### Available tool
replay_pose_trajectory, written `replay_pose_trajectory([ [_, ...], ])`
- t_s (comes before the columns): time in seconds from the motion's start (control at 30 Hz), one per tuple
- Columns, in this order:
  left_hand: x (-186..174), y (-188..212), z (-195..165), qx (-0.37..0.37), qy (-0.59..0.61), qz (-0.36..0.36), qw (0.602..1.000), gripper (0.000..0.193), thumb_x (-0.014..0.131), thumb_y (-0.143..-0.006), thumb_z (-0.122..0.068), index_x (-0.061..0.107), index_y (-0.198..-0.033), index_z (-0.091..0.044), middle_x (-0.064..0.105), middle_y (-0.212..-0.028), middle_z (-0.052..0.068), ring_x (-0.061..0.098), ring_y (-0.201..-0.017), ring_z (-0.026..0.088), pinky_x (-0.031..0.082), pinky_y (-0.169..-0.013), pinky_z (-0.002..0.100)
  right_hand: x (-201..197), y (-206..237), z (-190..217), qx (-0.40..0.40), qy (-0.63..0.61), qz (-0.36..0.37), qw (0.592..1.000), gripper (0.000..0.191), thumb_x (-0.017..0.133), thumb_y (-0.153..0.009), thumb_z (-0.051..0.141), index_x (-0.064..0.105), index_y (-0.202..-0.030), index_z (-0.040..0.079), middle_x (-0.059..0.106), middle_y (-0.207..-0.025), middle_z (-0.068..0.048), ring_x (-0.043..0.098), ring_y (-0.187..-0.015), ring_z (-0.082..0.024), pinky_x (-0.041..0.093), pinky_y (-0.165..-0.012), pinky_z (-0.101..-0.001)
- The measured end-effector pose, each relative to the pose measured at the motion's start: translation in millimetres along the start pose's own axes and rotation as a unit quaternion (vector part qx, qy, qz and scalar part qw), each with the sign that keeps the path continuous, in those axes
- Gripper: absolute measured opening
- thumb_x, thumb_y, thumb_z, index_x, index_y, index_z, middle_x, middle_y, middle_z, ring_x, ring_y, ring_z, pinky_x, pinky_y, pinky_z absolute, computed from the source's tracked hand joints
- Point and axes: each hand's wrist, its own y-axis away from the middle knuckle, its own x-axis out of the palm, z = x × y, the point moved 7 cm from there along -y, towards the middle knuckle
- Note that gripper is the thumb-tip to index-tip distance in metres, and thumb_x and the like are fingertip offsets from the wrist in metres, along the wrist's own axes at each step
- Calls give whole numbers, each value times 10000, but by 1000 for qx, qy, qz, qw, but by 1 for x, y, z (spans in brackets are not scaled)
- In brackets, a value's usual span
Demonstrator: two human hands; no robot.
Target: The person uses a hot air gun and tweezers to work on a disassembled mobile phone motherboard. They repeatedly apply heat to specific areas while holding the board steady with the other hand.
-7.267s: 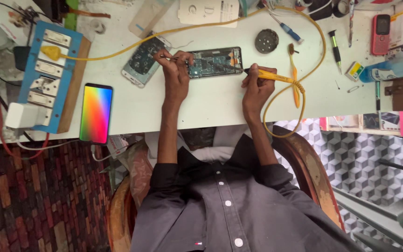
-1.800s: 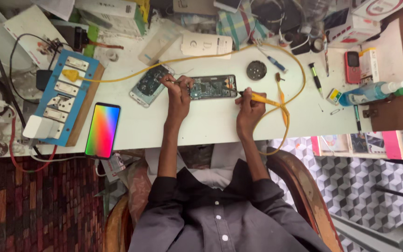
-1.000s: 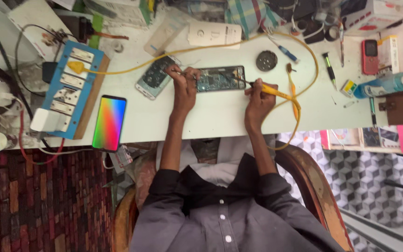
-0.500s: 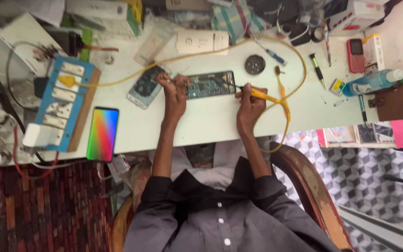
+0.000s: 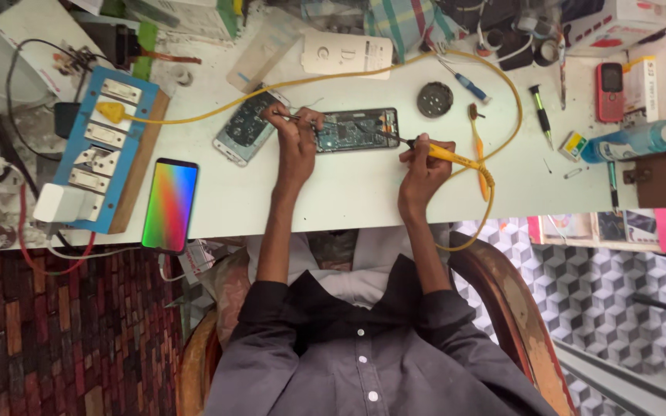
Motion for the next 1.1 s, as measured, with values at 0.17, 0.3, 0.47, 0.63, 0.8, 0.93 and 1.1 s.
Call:
replay_pose_trajectory([
  [0.17, 1, 0, -7, 55, -7, 11, 998, 181, 331, -1147, -102, 160, -1103, -141, 581, -900, 129, 486, -838, 154, 433, -800, 286, 1, 1, 2, 2, 25, -5, 1000, 224, 612, -1070, 208, 484, -949, 71, 588, -699, -15, 559, -589, -69, 420, -571, -216],
  [0.3, 2, 1, -7, 80, -25, 10, 996, 176, 326, -1160, -98, 159, -1120, -137, 550, -885, 125, 485, -853, 167, 427, -873, 306, -1, 1, 0, 16, 41, -16, 999, 241, 613, -1071, 230, 488, -943, 68, 587, -656, -21, 512, -556, -66, 392, -543, -217],
  [0.47, 3, 4, -4, 76, -19, 9, 997, 160, 322, -1150, -102, 167, -1133, -137, 532, -894, 115, 467, -848, 168, 422, -884, 297, 1, 3, 5, 2, 34, 0, 999, 239, 596, -1086, 243, 491, -956, 71, 584, -664, -20, 527, -578, -64, 402, -565, -218],
  [0.63, 5, 1, -2, 86, -11, 13, 996, 158, 326, -1150, -139, 169, -1135, -137, 531, -922, 112, 461, -865, 168, 412, -877, 289, 3, 0, 4, 9, 37, -6, 999, 222, 604, -1079, 224, 494, -968, 67, 599, -692, -21, 518, -595, -63, 385, -566, -219],
  [0.8, 4, 1, 7, 63, 3, -4, 998, 173, 342, -1162, -172, 176, -1141, -129, 523, -887, 90, 453, -838, 161, 409, -838, 284, 1, 0, 0, 12, 37, 18, 999, 207, 602, -1086, 210, 493, -980, 69, 601, -708, -24, 540, -615, -64, 387, -576, -220],
  [0.93, 6, 4, 1, 103, -93, 4, 990, 143, 303, -1182, -160, 171, -1139, -130, 515, -902, 97, 449, -846, 165, 401, -899, 296, -2, -2, -2, -7, 7, -12, 1000, 198, 612, -1069, 182, 504, -959, 57, 602, -792, -26, 583, -629, -85, 443, -581, -237],
  [1.1, 4, 8, 0, 50, -8, -9, 999, 147, 300, -1154, -119, 156, -1122, -130, 535, -916, 89, 450, -832, 151, 413, -834, 276, -4, 0, -3, -11, 7, -24, 1000, 229, 626, -1077, 181, 475, -949, 65, 561, -718, -25, 538, -600, -77, 411, -569, -226],
])
